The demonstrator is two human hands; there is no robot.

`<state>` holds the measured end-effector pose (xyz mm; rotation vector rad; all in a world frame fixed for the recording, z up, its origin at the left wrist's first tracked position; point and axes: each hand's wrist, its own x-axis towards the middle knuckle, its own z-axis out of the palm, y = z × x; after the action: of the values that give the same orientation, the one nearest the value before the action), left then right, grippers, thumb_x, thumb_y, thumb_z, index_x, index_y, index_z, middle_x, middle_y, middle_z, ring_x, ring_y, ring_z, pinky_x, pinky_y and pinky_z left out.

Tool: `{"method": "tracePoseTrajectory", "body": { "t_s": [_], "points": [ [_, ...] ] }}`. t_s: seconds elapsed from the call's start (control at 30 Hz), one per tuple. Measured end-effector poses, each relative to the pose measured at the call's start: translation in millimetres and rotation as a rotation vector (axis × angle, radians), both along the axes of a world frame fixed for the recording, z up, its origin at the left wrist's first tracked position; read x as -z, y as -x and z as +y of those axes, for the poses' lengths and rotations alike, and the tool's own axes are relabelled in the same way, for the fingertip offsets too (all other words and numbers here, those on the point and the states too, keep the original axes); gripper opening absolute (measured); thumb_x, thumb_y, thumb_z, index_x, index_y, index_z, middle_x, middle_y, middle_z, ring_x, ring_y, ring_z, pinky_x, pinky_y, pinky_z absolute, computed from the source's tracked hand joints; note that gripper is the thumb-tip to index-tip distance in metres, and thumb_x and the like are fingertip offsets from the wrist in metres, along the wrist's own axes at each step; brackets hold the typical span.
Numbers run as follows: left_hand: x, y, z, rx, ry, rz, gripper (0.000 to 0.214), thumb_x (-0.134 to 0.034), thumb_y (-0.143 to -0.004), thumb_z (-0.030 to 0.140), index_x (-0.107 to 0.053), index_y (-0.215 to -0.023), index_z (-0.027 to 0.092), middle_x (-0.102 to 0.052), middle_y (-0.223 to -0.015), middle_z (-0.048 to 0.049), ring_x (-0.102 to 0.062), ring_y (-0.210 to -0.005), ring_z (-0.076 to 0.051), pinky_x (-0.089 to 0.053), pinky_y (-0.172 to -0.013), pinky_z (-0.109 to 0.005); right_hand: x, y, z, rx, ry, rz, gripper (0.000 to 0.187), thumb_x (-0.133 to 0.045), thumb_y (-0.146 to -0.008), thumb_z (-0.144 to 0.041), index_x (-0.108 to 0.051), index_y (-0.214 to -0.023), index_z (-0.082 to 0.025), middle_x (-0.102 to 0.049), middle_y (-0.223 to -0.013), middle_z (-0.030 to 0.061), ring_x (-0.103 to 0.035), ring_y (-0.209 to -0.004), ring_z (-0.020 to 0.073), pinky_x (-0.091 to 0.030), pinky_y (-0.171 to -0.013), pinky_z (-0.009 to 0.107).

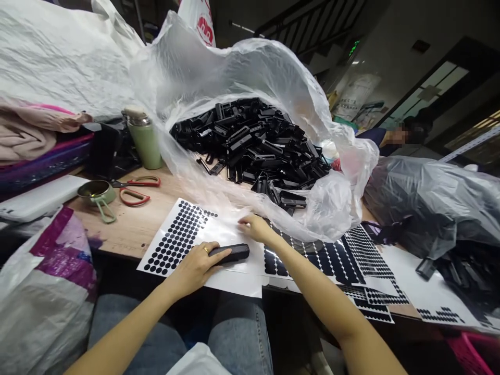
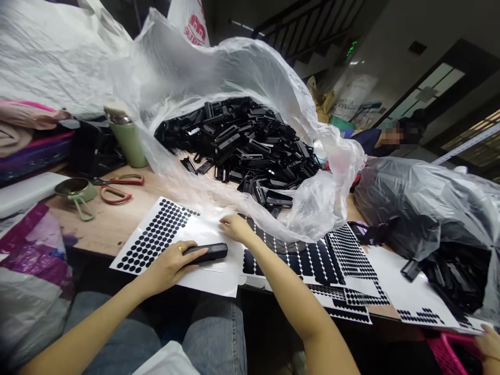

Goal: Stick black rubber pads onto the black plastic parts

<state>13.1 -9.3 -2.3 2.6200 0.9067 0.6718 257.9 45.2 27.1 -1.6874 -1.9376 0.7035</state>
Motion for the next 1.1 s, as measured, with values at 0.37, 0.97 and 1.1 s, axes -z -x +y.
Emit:
{"method": "tracePoseTrajectory", "body": {
  "t_s": [0.37,0.97,1.1],
  "points": [
    [8.1,-6,8,-0.013,-0.086,0.068,0.041,-0.048,-0.086,0.024,-0.051,-0.126,0.032,-0.055,-0.114,-0.0112,-0.054,-0.099,-0.025,-0.043,-0.085,-0.042,11.7,-35,1,0.491,0.067,-0.2,0.013,-0.056,-0.072,-0.028,-0.06,-0.068,-0.017,-0.064,-0.068,0.0091,-0.06,-0.072,0.0234,-0.044,-0.07,0.036],
    [14.9,-10,11,0.062,-0.303,-0.006,0.038,-0.051,-0.086,0.02,-0.055,-0.121,0.032,-0.058,-0.116,-0.0084,-0.052,-0.101,-0.023,-0.04,-0.086,-0.042,17.2,1,-21,0.692,0.233,-0.171,0.025,-0.052,-0.08,-0.02,-0.06,-0.099,-0.007,-0.058,-0.109,0.0231,-0.058,-0.098,0.0304,-0.04,-0.081,0.035],
    [15.0,-10,12,0.059,-0.322,-0.018,0.037,-0.051,-0.085,0.019,-0.057,-0.119,0.032,-0.058,-0.114,-0.0074,-0.052,-0.1,-0.022,-0.04,-0.087,-0.043,15.6,2,-21,0.745,0.209,-0.121,0.028,-0.052,-0.079,-0.018,-0.057,-0.103,-0.004,-0.055,-0.11,0.0262,-0.056,-0.1,0.0323,-0.04,-0.081,0.037]
  ]
}}
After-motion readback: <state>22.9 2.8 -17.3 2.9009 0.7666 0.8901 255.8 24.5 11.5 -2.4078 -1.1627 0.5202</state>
